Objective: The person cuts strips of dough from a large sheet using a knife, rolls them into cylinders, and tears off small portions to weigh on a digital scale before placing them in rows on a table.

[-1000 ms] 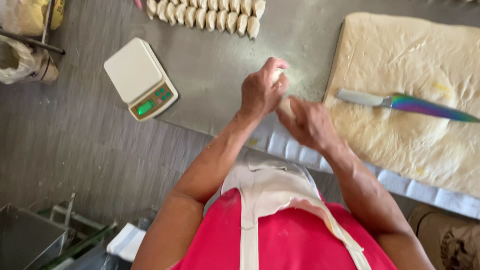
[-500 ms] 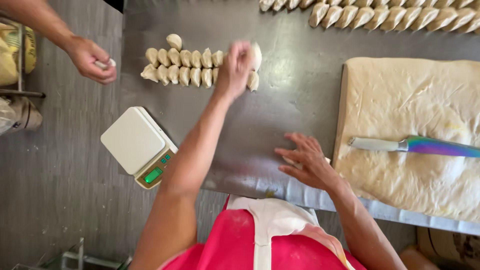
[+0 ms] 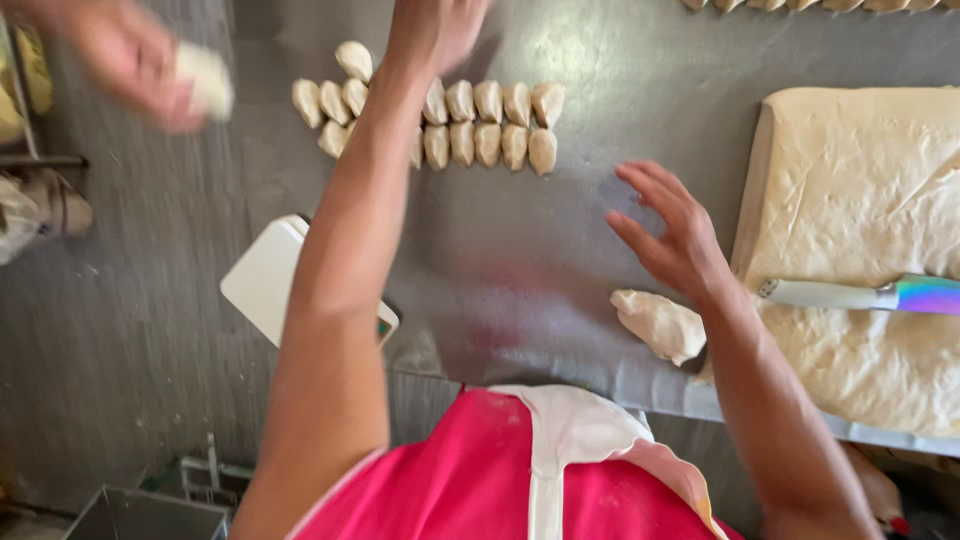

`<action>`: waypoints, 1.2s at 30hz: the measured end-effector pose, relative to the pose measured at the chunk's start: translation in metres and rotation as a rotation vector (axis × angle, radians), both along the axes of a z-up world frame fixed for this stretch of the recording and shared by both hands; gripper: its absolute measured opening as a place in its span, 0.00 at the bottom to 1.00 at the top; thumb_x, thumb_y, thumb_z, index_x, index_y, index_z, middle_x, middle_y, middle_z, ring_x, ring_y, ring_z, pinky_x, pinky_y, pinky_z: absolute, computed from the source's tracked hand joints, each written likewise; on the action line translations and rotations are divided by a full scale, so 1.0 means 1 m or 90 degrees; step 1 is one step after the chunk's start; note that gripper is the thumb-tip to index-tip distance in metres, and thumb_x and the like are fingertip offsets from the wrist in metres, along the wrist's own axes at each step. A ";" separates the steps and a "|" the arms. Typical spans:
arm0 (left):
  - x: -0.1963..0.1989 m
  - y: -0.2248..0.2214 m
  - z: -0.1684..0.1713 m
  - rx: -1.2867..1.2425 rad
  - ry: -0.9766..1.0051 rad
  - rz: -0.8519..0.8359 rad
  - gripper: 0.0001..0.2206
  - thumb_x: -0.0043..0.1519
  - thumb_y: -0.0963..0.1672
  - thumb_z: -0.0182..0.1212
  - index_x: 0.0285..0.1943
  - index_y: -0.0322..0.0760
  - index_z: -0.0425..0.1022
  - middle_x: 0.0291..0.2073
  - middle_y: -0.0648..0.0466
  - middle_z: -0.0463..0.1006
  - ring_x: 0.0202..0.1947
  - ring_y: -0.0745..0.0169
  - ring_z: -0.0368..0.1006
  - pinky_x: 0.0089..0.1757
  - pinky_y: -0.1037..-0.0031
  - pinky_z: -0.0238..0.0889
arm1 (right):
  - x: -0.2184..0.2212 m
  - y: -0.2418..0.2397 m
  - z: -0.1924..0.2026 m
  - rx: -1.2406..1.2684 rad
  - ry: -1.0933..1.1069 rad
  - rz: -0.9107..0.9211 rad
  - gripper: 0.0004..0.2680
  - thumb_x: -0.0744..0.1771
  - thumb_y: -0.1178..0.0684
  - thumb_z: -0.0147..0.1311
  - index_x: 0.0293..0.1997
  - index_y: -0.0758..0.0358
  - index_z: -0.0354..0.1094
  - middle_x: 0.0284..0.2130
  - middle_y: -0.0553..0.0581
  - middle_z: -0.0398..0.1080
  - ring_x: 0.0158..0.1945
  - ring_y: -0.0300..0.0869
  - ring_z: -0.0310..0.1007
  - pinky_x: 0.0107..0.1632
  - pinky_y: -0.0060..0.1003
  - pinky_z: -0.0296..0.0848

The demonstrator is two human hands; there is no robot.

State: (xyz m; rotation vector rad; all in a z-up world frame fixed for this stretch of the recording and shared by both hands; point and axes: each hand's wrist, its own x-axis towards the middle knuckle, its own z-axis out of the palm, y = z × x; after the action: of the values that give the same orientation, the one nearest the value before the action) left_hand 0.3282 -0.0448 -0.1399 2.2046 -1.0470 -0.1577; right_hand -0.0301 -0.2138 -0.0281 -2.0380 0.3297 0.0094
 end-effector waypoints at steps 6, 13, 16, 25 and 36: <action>-0.061 0.100 0.048 0.128 -0.179 -0.134 0.24 0.67 0.57 0.63 0.54 0.34 0.78 0.57 0.48 0.76 0.58 0.47 0.70 0.53 0.54 0.64 | 0.130 0.016 -0.055 -0.199 -0.095 0.163 0.29 0.69 0.38 0.62 0.72 0.70 0.58 0.69 0.75 0.58 0.70 0.63 0.57 0.69 0.52 0.59; -0.061 0.075 0.107 0.388 0.202 -0.104 0.35 0.53 0.60 0.72 0.64 0.42 0.70 0.54 0.48 0.76 0.58 0.48 0.71 0.57 0.56 0.64 | 0.176 0.038 -0.039 -0.111 0.303 0.160 0.26 0.59 0.37 0.67 0.61 0.53 0.70 0.54 0.63 0.74 0.59 0.54 0.73 0.63 0.49 0.70; -0.050 0.079 0.095 0.423 0.288 -0.128 0.38 0.51 0.57 0.74 0.67 0.44 0.65 0.53 0.47 0.77 0.56 0.45 0.72 0.55 0.57 0.65 | 0.173 0.035 -0.043 -0.192 0.027 0.222 0.24 0.57 0.40 0.74 0.55 0.52 0.72 0.56 0.67 0.71 0.58 0.60 0.71 0.58 0.49 0.69; -0.081 0.081 0.138 0.384 0.197 -0.282 0.25 0.52 0.42 0.69 0.60 0.41 0.68 0.54 0.48 0.76 0.50 0.41 0.75 0.47 0.57 0.68 | 0.154 0.057 0.002 -0.105 0.123 0.327 0.26 0.58 0.51 0.68 0.62 0.53 0.62 0.47 0.60 0.74 0.50 0.57 0.74 0.50 0.51 0.73; 0.038 -0.010 0.208 0.103 0.107 -0.377 0.23 0.57 0.43 0.73 0.59 0.37 0.68 0.44 0.45 0.81 0.44 0.50 0.78 0.43 0.60 0.69 | 0.195 -0.093 0.098 -0.075 -0.202 0.234 0.18 0.66 0.56 0.67 0.60 0.62 0.68 0.50 0.59 0.74 0.53 0.43 0.75 0.57 0.36 0.75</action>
State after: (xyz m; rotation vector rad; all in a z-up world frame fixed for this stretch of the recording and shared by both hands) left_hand 0.3658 -0.0552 0.0679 1.9103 -1.6048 -0.6974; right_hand 0.1648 -0.3071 0.0700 -2.1497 -0.2492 -0.1072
